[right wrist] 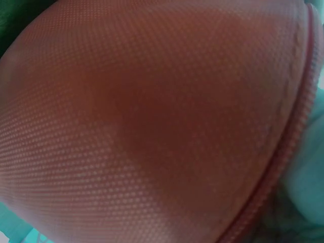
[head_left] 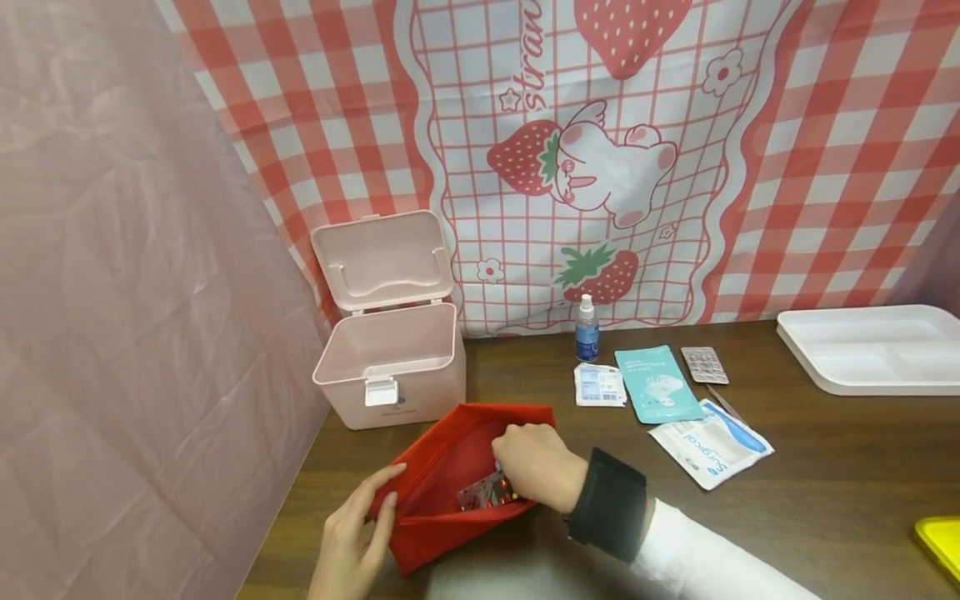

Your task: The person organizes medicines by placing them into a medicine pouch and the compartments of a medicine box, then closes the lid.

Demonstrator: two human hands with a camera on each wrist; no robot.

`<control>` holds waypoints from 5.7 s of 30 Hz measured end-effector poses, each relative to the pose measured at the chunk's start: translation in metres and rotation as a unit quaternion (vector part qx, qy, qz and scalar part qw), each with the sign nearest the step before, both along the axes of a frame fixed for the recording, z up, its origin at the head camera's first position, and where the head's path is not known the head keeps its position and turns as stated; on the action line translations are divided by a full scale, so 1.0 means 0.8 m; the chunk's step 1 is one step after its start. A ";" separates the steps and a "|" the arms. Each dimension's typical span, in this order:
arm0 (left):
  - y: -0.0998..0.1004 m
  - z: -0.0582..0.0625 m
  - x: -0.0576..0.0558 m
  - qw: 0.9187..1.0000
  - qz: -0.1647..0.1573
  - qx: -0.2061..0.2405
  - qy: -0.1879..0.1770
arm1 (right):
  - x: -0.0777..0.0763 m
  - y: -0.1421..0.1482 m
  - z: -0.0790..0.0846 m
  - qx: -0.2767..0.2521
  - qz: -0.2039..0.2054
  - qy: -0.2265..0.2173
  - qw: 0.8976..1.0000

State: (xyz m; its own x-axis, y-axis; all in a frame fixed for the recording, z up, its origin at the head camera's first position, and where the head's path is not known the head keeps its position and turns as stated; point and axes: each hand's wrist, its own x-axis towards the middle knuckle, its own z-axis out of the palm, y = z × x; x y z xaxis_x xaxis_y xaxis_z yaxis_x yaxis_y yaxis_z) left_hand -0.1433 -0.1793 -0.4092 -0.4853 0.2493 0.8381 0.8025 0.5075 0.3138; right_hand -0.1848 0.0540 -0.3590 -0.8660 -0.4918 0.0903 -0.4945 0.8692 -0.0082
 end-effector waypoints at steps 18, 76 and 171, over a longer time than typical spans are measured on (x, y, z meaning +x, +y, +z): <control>-0.001 -0.001 0.000 1.000 0.003 0.003 0.001 | 0.022 0.031 0.021 -0.090 0.058 0.109 0.988; -0.001 0.004 0.002 1.000 0.006 -0.001 -0.013 | 0.020 0.271 -0.075 -0.065 -0.200 -0.076 0.975; -0.001 0.003 0.001 1.000 -0.001 -0.001 -0.004 | -0.003 0.029 -0.001 -0.230 0.223 0.280 0.905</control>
